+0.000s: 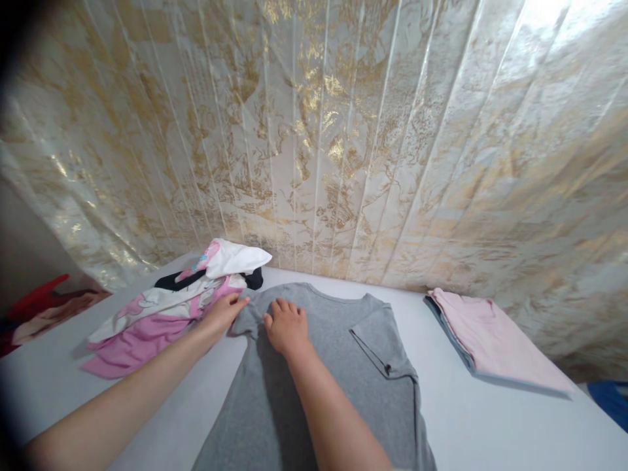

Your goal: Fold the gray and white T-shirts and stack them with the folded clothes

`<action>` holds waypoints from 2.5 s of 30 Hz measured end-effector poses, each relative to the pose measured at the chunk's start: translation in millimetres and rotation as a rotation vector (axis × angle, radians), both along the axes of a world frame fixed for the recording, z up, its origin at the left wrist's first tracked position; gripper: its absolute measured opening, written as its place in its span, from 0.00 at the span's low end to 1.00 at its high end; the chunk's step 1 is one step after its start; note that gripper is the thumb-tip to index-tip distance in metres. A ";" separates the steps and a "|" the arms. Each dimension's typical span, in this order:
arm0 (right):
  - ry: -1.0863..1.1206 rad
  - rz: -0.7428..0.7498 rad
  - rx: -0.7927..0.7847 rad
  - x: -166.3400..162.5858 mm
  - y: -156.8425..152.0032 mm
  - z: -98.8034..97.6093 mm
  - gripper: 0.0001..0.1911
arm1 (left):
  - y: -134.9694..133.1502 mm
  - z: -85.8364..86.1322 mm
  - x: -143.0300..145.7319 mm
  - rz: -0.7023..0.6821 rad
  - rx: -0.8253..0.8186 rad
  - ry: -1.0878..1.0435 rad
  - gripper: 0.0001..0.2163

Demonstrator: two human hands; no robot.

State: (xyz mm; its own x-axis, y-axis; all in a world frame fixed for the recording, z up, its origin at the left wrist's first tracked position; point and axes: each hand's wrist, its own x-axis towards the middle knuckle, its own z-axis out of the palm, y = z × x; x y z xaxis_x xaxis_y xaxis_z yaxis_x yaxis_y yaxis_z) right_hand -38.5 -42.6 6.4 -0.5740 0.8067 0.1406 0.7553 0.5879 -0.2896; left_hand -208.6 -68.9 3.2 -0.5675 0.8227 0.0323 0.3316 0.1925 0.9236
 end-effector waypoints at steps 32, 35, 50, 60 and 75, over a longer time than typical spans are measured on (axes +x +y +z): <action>0.574 -0.262 -0.607 19.0 62.7 12.3 0.29 | -4.8 20.8 59.2 -0.286 0.244 0.300 0.17; 0.637 -0.279 -0.673 27.3 60.5 5.9 0.33 | -20.8 20.3 79.3 -0.546 0.178 0.427 0.24; 0.544 -0.134 -0.309 23.7 60.9 -16.8 0.31 | 83.3 -4.6 37.5 -0.271 -0.291 0.490 0.11; 0.452 -0.169 -0.271 27.5 59.0 -13.5 0.29 | 128.6 -1.4 37.2 -0.315 -0.461 0.489 0.16; 0.168 -0.261 -0.251 31.6 57.6 1.9 0.09 | 112.1 -2.1 21.0 -0.588 -0.084 0.597 0.20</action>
State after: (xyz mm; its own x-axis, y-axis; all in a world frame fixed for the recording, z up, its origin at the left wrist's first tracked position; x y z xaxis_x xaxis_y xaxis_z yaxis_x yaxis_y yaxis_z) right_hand -6.9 14.9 8.3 -0.3306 0.9438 -0.0052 0.8000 0.2773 -0.5321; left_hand -187.5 43.2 1.1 0.0477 0.9920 0.1166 0.8274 -0.1047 0.5518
